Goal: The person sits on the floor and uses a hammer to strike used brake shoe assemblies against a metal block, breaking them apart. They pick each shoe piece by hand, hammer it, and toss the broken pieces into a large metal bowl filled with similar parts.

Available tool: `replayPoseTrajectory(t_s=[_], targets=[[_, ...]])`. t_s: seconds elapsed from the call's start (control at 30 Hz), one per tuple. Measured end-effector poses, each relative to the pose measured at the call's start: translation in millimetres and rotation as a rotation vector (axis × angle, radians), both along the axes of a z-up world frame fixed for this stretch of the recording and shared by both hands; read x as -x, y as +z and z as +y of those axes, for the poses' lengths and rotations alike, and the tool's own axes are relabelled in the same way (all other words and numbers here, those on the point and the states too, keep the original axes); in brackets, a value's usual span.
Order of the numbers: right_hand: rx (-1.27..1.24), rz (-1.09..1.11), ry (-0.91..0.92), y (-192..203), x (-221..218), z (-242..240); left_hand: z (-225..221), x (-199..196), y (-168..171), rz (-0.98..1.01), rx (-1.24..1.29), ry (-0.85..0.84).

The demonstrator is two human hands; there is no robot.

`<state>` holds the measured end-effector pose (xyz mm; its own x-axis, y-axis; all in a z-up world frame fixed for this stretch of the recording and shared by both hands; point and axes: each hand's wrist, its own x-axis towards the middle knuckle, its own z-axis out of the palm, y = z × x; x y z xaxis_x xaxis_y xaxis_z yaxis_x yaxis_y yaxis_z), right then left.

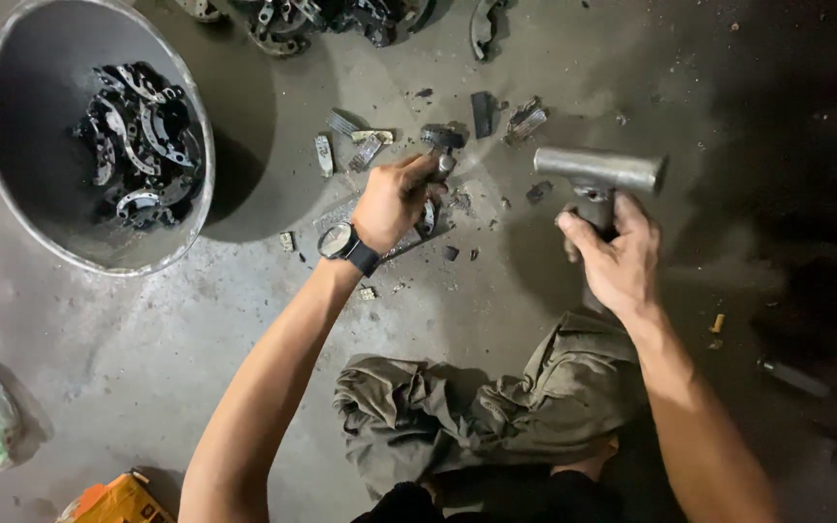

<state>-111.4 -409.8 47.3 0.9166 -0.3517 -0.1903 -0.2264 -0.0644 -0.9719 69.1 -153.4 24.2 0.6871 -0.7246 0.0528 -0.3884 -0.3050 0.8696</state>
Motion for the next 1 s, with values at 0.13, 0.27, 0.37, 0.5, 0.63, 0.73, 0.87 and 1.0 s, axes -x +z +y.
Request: replayPoseTrajectory(t_s=[0.13, 0.27, 0.37, 0.5, 0.63, 0.73, 0.87, 1.0], targets=[[0.186, 0.06, 0.022, 15, 1, 6, 2, 1, -10, -0.091, -0.021, 0.02], [0.188, 0.054, 0.083, 33, -5, 17, -2, -1, -10, -0.111, -0.045, 0.003], [0.217, -0.004, 0.111, 48, -16, 23, -6, -3, -9, -0.104, -0.11, -0.025], [0.277, -0.059, 0.148, 53, -26, 25, -7, -5, -6, -0.1, -0.083, -0.057], [0.207, -0.077, 0.122, 60, -25, 32, -5, -4, -11, -0.119, -0.078, -0.058], [0.213, -0.04, 0.107, 56, -21, 33, -5, -3, -6, -0.106, -0.062, -0.04], [0.205, -0.067, 0.13, 50, -18, 32, -5, -3, -6, -0.107, -0.063, -0.035], [0.213, -0.021, 0.127, 50, -17, 32, -3, -1, -14, -0.092, -0.084, -0.061]])
